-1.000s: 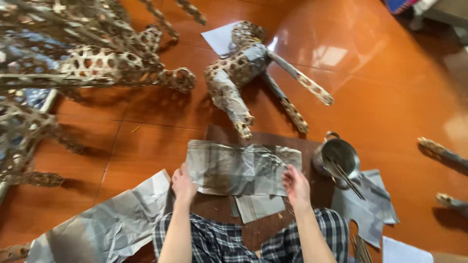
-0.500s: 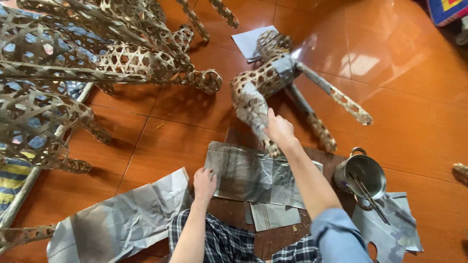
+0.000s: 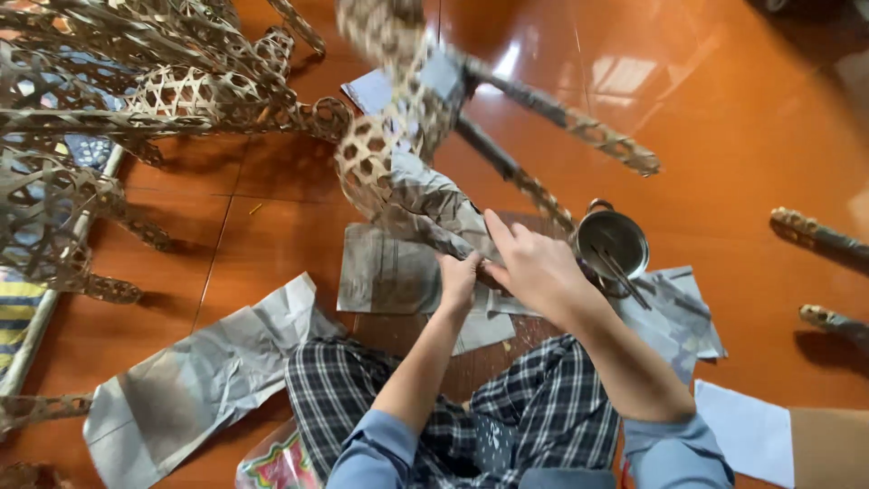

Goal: Wrapping a woven bamboo giraffe sculpture with pieces of paper

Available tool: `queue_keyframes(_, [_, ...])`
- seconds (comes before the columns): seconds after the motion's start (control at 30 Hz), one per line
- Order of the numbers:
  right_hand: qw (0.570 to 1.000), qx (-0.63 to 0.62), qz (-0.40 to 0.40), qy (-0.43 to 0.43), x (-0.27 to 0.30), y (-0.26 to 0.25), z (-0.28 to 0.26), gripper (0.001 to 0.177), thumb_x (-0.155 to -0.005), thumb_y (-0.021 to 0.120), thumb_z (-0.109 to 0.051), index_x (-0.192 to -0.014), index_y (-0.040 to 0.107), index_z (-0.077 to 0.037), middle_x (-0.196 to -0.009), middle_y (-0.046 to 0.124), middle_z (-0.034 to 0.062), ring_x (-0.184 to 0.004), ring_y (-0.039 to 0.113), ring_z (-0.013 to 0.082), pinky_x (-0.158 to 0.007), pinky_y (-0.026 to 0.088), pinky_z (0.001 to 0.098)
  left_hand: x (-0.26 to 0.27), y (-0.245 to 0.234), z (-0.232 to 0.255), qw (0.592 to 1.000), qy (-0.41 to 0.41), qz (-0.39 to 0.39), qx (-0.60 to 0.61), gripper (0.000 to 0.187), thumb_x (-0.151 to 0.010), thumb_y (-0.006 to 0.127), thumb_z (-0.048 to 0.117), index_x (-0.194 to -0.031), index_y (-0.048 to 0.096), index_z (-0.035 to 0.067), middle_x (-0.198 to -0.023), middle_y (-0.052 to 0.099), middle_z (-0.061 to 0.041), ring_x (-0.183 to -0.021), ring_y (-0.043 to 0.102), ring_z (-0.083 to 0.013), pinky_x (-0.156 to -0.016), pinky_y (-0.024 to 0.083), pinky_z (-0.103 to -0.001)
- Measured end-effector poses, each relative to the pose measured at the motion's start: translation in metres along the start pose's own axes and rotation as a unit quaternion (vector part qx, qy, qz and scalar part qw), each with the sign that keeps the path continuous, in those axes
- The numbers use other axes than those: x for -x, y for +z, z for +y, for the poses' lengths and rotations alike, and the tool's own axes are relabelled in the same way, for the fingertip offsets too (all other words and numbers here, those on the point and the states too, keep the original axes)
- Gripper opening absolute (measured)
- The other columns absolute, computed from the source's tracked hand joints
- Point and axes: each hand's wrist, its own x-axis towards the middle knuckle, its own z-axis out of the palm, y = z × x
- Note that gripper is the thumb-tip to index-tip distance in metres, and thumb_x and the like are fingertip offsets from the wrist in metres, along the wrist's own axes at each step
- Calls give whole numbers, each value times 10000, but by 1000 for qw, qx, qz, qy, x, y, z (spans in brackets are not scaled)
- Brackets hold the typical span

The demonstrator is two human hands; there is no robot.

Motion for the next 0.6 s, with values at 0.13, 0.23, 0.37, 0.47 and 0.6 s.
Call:
queue_keyframes(0.13, [980, -148, 128, 18, 74, -4, -16, 809, -787, 732, -239, -1499, 373, -109, -1053, 633, 199, -893, 664, 415, -647, 563, 538, 78, -21, 99, 966, 204, -97, -125, 487, -852, 662, 44, -1245, 382, -23, -1118, 573, -308, -1062, 570, -396, -904, 476, -531])
queue_keyframes(0.23, [921, -357, 89, 127, 99, 54, -12, 828, -791, 741, -161, -1509, 333, -98, -1093, 637, 310, -973, 628, 505, -736, 522, 585, 50, -77, 72, 931, 266, -125, -216, 485, -861, 734, 92, -1222, 423, 3, -1129, 609, -305, -1076, 614, -433, -895, 500, -534])
queue_keyframes(0.37, [656, -740, 56, 137, 109, 246, 8, 594, -784, 729, -160, -1349, 547, -163, -1072, 657, 147, -940, 630, 290, -834, 517, 429, 60, -119, 43, 911, 276, -141, -273, 490, -822, 783, 106, -1209, 508, -14, -1075, 652, -281, -1024, 655, -389, -848, 531, -495])
queue_keyframes(0.47, [661, -738, 60, 125, 119, 263, -5, 586, -782, 735, -157, -1340, 555, -155, -1077, 658, 150, -952, 629, 295, -842, 516, 431, 93, -138, 31, 904, 265, -148, -301, 496, -818, 779, 108, -1217, 507, -5, -1094, 647, -269, -1041, 647, -379, -859, 524, -488])
queue_keyframes(0.6, [672, -729, 59, 119, 125, 278, -5, 575, -779, 745, -153, -1326, 568, -142, -1084, 660, 156, -968, 628, 303, -854, 513, 435, 103, -140, 32, 899, 244, -157, -327, 502, -814, 775, 109, -1226, 507, 3, -1113, 642, -257, -1058, 638, -370, -871, 517, -481])
